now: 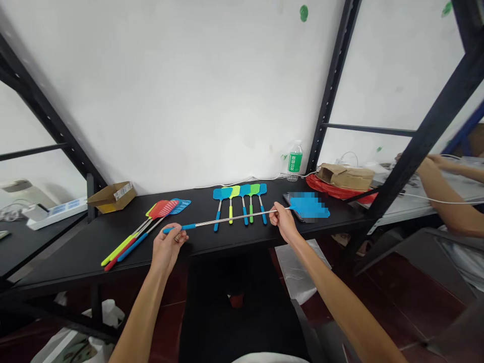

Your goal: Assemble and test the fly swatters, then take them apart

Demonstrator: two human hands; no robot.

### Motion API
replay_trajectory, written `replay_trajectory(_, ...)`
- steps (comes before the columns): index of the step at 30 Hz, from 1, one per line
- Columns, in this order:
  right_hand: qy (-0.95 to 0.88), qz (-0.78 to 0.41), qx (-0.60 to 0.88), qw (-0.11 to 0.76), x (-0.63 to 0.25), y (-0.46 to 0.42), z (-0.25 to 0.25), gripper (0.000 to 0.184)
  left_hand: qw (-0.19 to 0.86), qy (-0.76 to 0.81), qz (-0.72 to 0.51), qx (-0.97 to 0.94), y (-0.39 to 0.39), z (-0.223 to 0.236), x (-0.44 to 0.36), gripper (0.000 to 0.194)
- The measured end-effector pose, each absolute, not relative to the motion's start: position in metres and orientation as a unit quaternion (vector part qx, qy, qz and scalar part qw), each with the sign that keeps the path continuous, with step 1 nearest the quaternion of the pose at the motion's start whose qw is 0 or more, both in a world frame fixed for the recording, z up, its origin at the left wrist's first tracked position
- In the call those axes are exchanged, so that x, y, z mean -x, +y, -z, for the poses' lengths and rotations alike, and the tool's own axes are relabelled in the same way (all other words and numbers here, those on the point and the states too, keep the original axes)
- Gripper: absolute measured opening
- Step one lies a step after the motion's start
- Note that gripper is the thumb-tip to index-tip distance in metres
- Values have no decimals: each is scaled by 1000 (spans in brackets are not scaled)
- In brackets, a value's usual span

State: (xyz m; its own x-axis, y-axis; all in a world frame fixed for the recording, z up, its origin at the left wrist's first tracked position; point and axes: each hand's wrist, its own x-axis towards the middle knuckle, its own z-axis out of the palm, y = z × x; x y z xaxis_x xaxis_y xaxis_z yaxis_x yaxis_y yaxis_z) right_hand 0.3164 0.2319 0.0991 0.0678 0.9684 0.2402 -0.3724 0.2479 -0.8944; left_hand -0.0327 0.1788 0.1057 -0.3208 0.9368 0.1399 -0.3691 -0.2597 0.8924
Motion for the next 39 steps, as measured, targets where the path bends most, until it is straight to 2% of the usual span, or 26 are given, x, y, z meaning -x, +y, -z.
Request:
replay_trajectory(11, -468, -518, 324, 638, -316, 233, -95, 42, 460, 385, -704, -380, 177, -107, 32, 21)
replay_trajectory(24, -464, -588, 318, 581, -337, 224, -122, 43, 444, 409, -722, -338, 172, -130, 51, 11)
replay_trajectory(29, -419, -579, 284, 639, -382, 215, -153, 36, 415, 380, -757, -331, 162, -145, 69, 5)
replay_trajectory(31, -436, -561, 300, 637, -402, 207, -164, 33, 406, 381, -756, -344, 157, -151, 76, 5)
replay_trajectory(36, -510, -536, 386, 551, -442, 187, -173, 31, 413, 391, -721, -395, 150, -158, 80, 8)
replay_trajectory(39, -512, -529, 412, 537, -457, 185, -169, 31, 425, 429, -659, -448, 149, -153, 82, 15)
